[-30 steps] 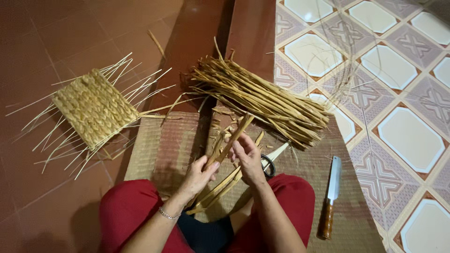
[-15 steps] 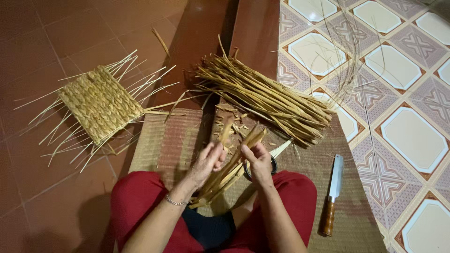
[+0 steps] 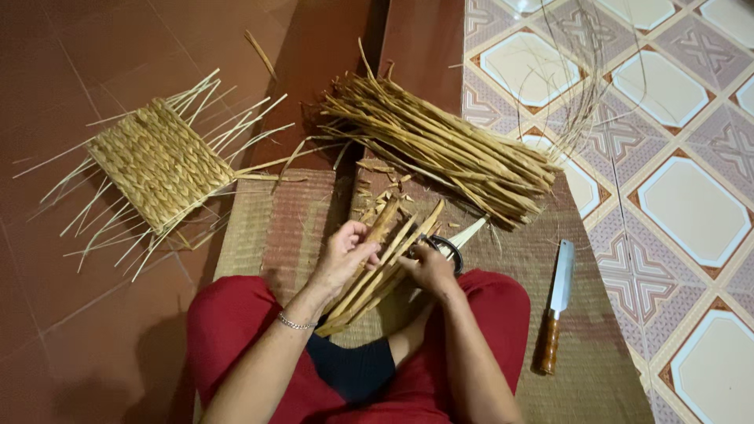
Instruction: The person sits on a mat and uses scissors to trim the ends of a bundle of dried leaves. They hold the leaves in their left hand and cut the tips with their right hand, occasionally adjusting the bundle to align the ends.
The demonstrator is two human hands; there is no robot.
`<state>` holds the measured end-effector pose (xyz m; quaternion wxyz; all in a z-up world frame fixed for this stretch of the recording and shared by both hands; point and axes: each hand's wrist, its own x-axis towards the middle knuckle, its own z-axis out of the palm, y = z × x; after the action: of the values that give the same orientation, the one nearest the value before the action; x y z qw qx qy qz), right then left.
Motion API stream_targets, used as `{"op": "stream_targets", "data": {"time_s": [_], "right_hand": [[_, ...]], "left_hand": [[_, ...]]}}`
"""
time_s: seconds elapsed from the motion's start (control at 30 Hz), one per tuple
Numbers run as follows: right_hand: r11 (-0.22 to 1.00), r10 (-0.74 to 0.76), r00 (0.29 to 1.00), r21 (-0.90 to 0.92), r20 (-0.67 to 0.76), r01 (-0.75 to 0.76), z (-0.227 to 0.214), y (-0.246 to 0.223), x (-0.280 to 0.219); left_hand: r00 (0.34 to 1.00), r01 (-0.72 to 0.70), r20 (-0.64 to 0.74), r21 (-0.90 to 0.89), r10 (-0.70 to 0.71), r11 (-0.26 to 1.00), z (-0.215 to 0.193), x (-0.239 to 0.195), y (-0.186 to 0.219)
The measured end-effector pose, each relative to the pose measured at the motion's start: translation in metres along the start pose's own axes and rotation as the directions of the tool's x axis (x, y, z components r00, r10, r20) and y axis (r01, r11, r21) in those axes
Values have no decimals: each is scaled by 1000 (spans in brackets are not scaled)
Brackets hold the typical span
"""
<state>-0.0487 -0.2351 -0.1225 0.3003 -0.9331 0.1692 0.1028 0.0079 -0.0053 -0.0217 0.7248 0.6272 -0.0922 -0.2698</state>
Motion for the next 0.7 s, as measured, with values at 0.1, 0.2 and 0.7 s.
{"op": "stream_targets", "data": {"time_s": [0.1,0.2,0.7], "right_hand": [[994,96,995,-55,-31,-98,-9,29,4],[973,77,979,-200,-191,-115,0,44,20],[980,90,954,-146,-286,-136,-10,46,23]], "left_hand": [[997,50,-52,-33,-52,998,-3,7,-10],[998,20,-57,-134,-28,991,-4,10,-8],[986,-135,-114,-99,123,986,-8,16,10]]}}
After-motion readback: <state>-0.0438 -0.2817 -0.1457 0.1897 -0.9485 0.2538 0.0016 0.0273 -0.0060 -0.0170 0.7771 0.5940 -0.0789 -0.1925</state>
